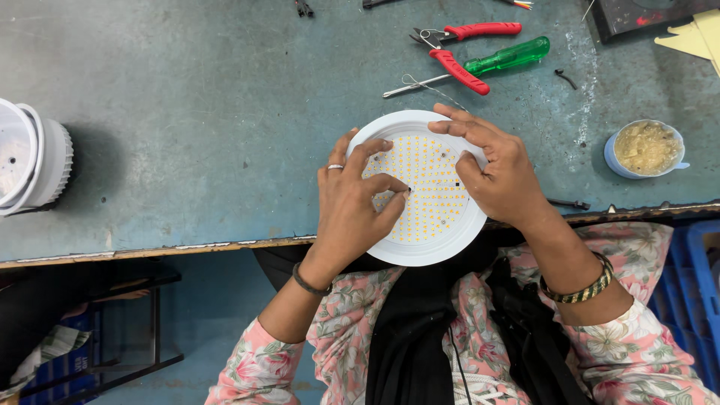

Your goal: The person solders wires onto a round LED light panel, holding the panel steady with one hand while applying a soldering iron with the other. They dip the iron tip into a small cup of flux paste between joints and use pliers to trim a component on the panel.

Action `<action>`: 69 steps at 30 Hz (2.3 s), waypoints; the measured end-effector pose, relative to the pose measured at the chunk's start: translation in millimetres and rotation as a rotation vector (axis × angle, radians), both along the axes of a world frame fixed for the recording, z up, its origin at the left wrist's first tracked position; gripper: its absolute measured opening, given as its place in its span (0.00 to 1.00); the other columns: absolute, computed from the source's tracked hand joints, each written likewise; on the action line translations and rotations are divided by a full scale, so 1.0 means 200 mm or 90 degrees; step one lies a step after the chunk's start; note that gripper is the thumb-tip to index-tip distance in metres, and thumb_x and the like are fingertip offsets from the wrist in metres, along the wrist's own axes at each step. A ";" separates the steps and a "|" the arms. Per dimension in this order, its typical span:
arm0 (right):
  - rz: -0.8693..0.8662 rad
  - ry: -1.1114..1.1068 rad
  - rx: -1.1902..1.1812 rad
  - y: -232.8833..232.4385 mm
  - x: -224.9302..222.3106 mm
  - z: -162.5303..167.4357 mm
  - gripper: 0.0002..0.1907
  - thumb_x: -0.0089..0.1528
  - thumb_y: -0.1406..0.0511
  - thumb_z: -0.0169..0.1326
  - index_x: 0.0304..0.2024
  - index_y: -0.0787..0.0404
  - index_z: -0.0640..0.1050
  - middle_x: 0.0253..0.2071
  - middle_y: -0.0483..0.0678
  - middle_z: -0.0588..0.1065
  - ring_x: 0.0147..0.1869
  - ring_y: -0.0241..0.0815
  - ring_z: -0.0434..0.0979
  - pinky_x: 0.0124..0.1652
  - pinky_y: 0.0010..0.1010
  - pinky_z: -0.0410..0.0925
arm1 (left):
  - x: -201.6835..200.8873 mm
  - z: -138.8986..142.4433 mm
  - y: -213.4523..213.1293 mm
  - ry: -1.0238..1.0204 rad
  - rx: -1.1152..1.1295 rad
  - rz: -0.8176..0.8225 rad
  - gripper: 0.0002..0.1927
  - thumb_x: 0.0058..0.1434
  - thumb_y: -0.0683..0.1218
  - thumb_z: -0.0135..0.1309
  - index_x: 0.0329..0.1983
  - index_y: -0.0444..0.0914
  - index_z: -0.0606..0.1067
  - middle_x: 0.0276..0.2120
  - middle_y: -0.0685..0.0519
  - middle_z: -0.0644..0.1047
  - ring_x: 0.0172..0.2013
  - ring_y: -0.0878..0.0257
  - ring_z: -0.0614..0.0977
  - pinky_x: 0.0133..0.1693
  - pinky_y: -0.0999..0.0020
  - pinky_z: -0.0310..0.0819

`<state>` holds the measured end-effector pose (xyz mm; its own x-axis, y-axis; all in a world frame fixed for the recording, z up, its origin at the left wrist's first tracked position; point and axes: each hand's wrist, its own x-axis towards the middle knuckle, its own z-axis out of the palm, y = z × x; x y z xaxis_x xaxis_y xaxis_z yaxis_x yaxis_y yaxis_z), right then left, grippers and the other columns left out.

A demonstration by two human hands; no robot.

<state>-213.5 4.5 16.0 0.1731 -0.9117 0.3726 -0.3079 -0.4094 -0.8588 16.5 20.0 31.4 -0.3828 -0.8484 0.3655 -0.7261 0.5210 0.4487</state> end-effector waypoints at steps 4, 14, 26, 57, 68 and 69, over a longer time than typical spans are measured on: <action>0.005 0.003 -0.015 -0.01 -0.01 -0.01 0.26 0.56 0.78 0.43 0.56 0.64 0.78 0.66 0.58 0.74 0.65 0.49 0.79 0.54 0.32 0.72 | 0.01 0.00 0.00 0.015 0.000 -0.012 0.04 0.54 0.47 0.63 0.32 0.48 0.86 0.59 0.56 0.75 0.71 0.40 0.60 0.63 0.45 0.52; 0.002 -0.008 -0.022 0.00 -0.01 -0.01 0.25 0.56 0.78 0.43 0.55 0.65 0.78 0.66 0.59 0.74 0.64 0.48 0.80 0.52 0.31 0.72 | -0.04 0.01 0.01 0.022 0.042 0.053 0.06 0.48 0.44 0.60 0.28 0.47 0.85 0.58 0.58 0.76 0.71 0.40 0.61 0.60 0.47 0.55; -0.003 -0.004 -0.025 0.00 0.00 0.00 0.24 0.57 0.77 0.44 0.54 0.66 0.78 0.66 0.59 0.74 0.67 0.51 0.78 0.59 0.35 0.71 | 0.01 0.01 0.01 0.028 0.047 0.007 0.06 0.51 0.45 0.65 0.32 0.49 0.86 0.59 0.60 0.76 0.71 0.41 0.61 0.61 0.48 0.55; -0.026 -0.030 0.048 0.00 0.01 0.00 0.26 0.56 0.78 0.43 0.54 0.65 0.79 0.66 0.55 0.75 0.55 0.36 0.79 0.44 0.23 0.70 | -0.05 -0.01 0.05 0.015 -0.001 0.043 0.06 0.51 0.43 0.62 0.31 0.46 0.85 0.56 0.58 0.77 0.70 0.35 0.60 0.59 0.40 0.53; -0.048 0.041 -0.121 0.08 -0.09 -0.03 0.21 0.65 0.75 0.53 0.61 0.67 0.75 0.69 0.57 0.72 0.72 0.49 0.75 0.70 0.36 0.67 | -0.04 -0.01 0.05 0.040 0.004 0.055 0.04 0.51 0.46 0.64 0.30 0.49 0.85 0.54 0.60 0.79 0.70 0.39 0.63 0.55 0.49 0.58; -0.088 0.030 -0.151 0.12 -0.15 -0.04 0.19 0.66 0.74 0.55 0.60 0.67 0.75 0.68 0.56 0.73 0.71 0.50 0.74 0.70 0.38 0.66 | -0.04 -0.02 0.05 0.042 0.002 0.054 0.03 0.52 0.46 0.64 0.30 0.49 0.85 0.54 0.61 0.79 0.70 0.39 0.63 0.54 0.49 0.58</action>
<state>-242.9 27.8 8.6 0.0757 -0.8158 0.5733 -0.4126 -0.5491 -0.7268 8.1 29.3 27.9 -0.2846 -0.8778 0.3854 -0.7364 0.4576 0.4983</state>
